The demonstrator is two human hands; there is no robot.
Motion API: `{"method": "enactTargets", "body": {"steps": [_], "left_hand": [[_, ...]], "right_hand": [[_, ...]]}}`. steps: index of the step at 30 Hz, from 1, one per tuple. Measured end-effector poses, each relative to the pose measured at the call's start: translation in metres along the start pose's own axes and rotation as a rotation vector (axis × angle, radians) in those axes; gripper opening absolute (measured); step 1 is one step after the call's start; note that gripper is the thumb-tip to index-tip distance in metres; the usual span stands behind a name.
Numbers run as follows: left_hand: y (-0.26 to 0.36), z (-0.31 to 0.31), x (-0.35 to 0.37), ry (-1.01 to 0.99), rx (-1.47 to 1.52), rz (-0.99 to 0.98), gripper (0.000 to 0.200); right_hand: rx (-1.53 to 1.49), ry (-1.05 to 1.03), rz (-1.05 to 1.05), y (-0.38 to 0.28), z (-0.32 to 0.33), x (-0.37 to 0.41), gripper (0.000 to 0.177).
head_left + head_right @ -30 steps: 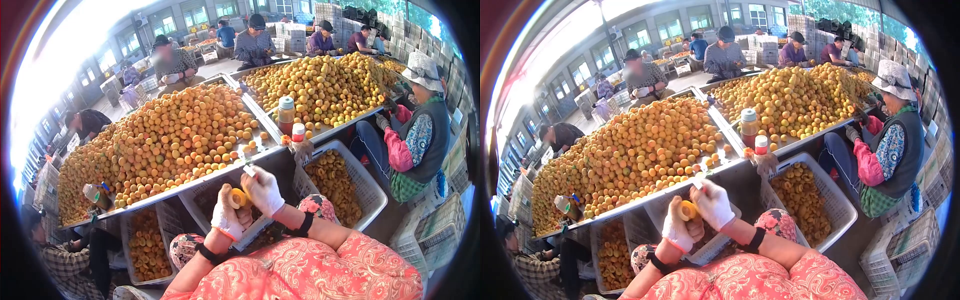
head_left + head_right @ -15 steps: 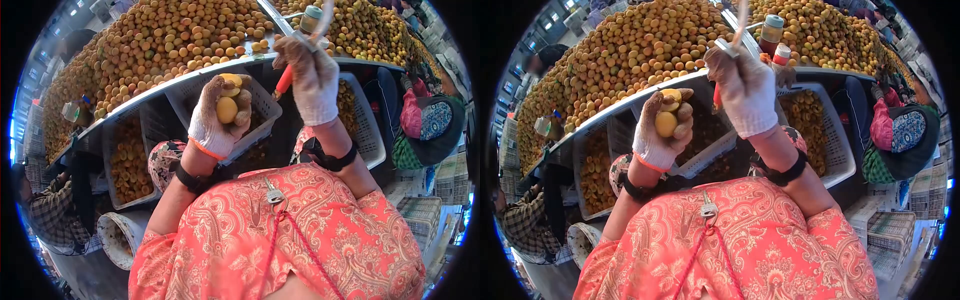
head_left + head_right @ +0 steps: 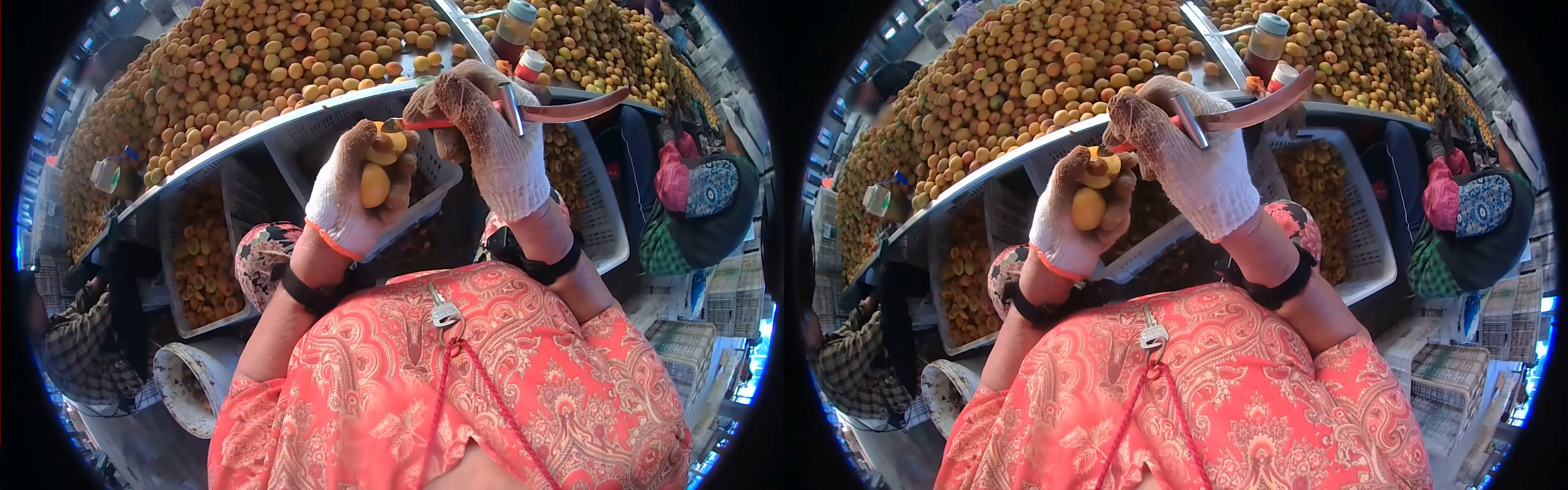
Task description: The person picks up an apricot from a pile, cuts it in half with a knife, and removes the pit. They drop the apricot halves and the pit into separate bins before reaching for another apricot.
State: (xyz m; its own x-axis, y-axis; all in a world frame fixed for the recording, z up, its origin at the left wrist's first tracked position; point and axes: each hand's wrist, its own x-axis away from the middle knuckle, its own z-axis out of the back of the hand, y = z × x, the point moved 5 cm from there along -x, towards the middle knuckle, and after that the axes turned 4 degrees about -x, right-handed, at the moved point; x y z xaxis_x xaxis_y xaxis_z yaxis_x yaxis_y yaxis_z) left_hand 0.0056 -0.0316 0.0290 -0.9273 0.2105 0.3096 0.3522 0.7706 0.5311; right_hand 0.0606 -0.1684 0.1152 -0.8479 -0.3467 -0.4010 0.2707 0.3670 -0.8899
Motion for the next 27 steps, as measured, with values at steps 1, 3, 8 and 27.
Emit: {"method": "enactTargets", "body": {"steps": [1, 3, 8, 27], "left_hand": [[-0.001, 0.003, -0.001, 0.058, -0.009, -0.013, 0.035], [-0.001, 0.005, -0.001, 0.115, -0.018, -0.026, 0.032], [0.002, -0.011, 0.003, 0.106, -0.112, -0.094, 0.026], [-0.004, -0.018, 0.001, 0.256, -0.281, -0.165, 0.02]], "right_hand": [[0.087, -0.013, 0.082, -0.003, 0.0, 0.001, 0.019], [0.175, -0.026, 0.166, -0.003, -0.001, 0.001, 0.02], [0.011, -0.063, 0.229, -0.008, -0.006, 0.0, 0.035], [-0.446, -0.018, 0.035, 0.009, 0.001, -0.004, 0.046]]}}
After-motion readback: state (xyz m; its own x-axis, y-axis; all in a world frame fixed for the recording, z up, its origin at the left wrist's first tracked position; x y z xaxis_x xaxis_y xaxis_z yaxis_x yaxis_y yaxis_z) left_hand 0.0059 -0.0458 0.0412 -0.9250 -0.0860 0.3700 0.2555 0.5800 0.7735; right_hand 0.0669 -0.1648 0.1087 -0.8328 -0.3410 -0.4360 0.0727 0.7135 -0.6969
